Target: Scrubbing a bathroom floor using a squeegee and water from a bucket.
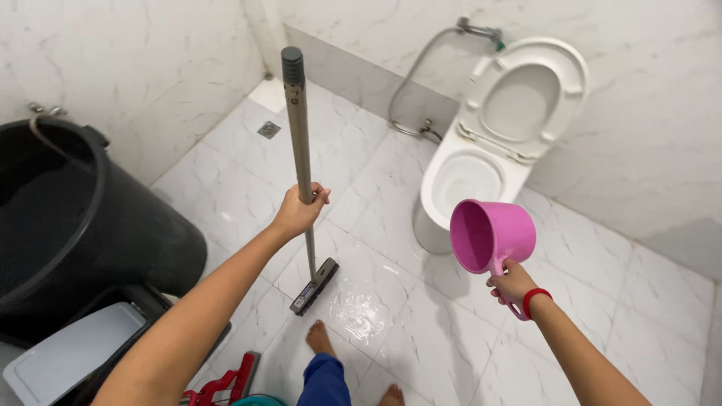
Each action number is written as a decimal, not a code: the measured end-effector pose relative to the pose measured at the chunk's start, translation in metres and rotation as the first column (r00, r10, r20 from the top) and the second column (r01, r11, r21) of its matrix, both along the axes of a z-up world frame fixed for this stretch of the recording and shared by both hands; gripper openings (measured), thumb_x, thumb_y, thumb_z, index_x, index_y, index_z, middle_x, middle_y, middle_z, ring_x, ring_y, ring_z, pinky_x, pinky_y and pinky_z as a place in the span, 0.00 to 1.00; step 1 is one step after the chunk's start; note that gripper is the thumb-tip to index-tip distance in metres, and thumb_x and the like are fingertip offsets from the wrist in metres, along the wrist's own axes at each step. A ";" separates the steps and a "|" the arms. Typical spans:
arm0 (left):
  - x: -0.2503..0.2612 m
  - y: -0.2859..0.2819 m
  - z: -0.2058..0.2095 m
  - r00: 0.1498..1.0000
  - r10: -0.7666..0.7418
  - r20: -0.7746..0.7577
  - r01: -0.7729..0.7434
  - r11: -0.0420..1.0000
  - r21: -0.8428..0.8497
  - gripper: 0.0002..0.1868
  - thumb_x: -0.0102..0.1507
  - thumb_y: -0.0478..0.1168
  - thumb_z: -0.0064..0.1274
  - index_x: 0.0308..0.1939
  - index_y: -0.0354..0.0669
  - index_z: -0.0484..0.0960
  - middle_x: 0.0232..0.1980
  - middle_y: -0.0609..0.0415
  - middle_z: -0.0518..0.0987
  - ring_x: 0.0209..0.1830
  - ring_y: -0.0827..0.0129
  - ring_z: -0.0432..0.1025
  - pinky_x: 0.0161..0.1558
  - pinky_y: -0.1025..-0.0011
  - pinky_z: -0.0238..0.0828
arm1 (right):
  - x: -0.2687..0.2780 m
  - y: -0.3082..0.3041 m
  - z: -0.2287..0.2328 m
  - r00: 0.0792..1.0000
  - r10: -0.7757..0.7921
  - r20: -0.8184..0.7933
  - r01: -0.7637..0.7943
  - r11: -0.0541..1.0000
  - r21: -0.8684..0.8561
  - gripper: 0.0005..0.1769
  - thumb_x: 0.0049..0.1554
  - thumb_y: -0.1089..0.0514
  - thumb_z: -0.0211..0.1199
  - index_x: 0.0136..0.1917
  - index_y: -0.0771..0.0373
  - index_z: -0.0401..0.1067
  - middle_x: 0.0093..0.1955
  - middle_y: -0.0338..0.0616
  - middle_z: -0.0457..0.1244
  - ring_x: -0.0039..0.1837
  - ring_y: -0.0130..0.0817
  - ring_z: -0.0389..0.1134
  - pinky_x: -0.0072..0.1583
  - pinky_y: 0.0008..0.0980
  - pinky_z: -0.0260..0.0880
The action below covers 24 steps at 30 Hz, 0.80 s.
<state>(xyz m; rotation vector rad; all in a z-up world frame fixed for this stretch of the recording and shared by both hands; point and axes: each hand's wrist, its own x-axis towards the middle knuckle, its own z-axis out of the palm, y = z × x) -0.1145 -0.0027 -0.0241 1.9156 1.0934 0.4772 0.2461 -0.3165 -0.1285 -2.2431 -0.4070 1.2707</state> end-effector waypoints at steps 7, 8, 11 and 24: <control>-0.098 0.105 -0.024 0.986 0.154 0.067 -0.156 0.987 0.032 0.17 0.67 0.46 0.52 0.29 0.38 0.82 0.19 0.57 0.69 0.20 0.74 0.61 0.26 0.67 0.59 | -0.035 0.194 0.023 0.994 0.104 0.024 -0.106 0.989 0.103 0.20 0.57 0.68 0.58 0.63 0.69 0.62 0.47 0.54 0.67 0.38 0.35 0.66 0.38 0.35 0.68; -0.115 0.118 -0.028 0.978 0.179 0.104 -0.183 0.983 0.032 0.16 0.66 0.45 0.53 0.29 0.38 0.82 0.20 0.58 0.69 0.20 0.75 0.62 0.25 0.68 0.60 | -0.050 0.222 0.030 0.989 0.139 0.043 -0.143 0.986 0.083 0.20 0.57 0.68 0.59 0.63 0.69 0.63 0.47 0.55 0.67 0.38 0.35 0.66 0.38 0.36 0.68; -0.157 0.160 -0.038 0.960 0.255 0.117 -0.258 0.966 0.006 0.15 0.66 0.45 0.53 0.30 0.38 0.83 0.19 0.58 0.69 0.20 0.75 0.62 0.26 0.69 0.60 | -0.092 0.308 0.052 0.980 0.197 0.010 -0.197 0.972 0.129 0.20 0.58 0.67 0.57 0.64 0.69 0.62 0.47 0.54 0.67 0.39 0.34 0.67 0.38 0.36 0.70; -0.310 0.259 -0.046 0.776 0.600 0.194 -0.611 0.792 -0.008 0.18 0.67 0.50 0.52 0.31 0.40 0.84 0.19 0.59 0.66 0.21 0.76 0.60 0.27 0.68 0.59 | -0.294 0.586 0.073 0.673 0.719 0.170 -0.737 0.672 0.077 0.17 0.60 0.61 0.57 0.62 0.68 0.65 0.48 0.52 0.69 0.39 0.34 0.69 0.39 0.35 0.73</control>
